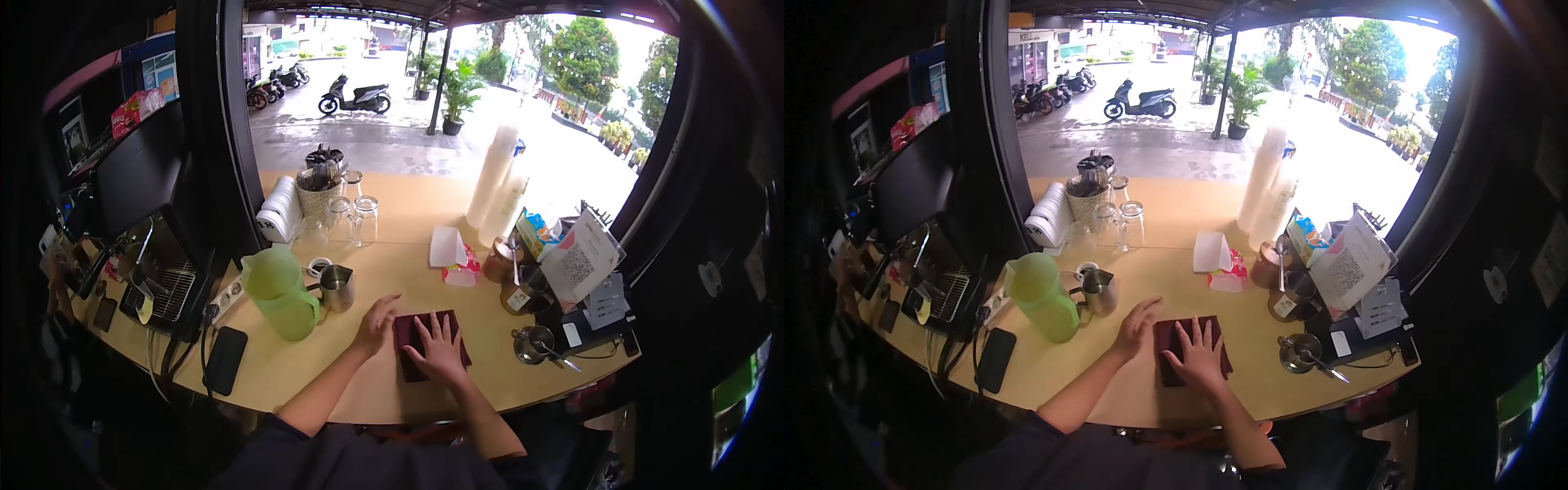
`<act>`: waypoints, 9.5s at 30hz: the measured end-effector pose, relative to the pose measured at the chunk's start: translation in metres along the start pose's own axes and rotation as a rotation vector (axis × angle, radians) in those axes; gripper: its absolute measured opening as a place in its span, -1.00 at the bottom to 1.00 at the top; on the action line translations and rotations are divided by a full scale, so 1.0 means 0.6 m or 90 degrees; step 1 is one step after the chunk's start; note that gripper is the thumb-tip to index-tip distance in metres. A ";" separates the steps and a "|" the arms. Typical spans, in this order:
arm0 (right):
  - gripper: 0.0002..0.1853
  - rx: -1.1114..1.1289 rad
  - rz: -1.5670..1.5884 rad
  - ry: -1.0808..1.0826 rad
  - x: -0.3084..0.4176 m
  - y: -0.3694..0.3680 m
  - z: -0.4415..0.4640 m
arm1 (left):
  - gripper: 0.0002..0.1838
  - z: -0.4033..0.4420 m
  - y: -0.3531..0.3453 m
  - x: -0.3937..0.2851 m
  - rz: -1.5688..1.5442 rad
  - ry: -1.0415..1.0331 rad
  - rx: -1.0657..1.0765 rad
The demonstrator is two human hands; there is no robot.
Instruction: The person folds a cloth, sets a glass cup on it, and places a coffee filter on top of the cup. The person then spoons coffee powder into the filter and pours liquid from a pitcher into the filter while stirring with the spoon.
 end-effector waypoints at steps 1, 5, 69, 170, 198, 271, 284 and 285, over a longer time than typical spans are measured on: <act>-0.24 0.051 0.031 -0.032 0.006 0.023 0.010 | -0.45 0.005 -0.003 0.013 -0.295 0.091 0.014; -0.52 -0.170 0.197 0.016 0.039 0.064 0.051 | -0.30 0.017 0.014 -0.004 -0.760 0.321 0.043; -0.25 -0.010 0.109 0.188 0.093 -0.032 0.501 | -0.80 0.025 0.028 0.083 -0.280 0.142 -0.101; -0.56 -0.468 -0.059 -0.226 -0.169 0.270 -0.092 | -0.45 0.016 -0.117 -0.027 -0.786 0.281 0.281; -0.40 -0.198 -0.163 -0.152 -0.076 0.409 0.041 | -0.87 0.048 -0.057 -0.058 -0.003 -0.148 0.161; -0.89 -0.338 0.513 -0.181 -0.003 0.311 0.049 | 0.02 0.028 -0.074 -0.090 -0.637 0.013 0.342; -0.85 -0.116 0.709 -0.274 0.010 0.253 0.160 | 0.03 0.022 -0.073 -0.092 -0.669 0.058 0.326; -0.83 -0.108 0.728 -0.281 0.010 0.251 0.158 | 0.03 0.022 -0.075 -0.091 -0.665 0.045 0.320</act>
Point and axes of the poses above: each hand's wrist, its own z-axis towards the middle knuckle, its own y-axis out of the back of the hand, x = y × z, the point moved 6 cm from there along z, towards the middle knuckle, and after that the axes turned 13 degrees about -x, right-handed, at the moved point
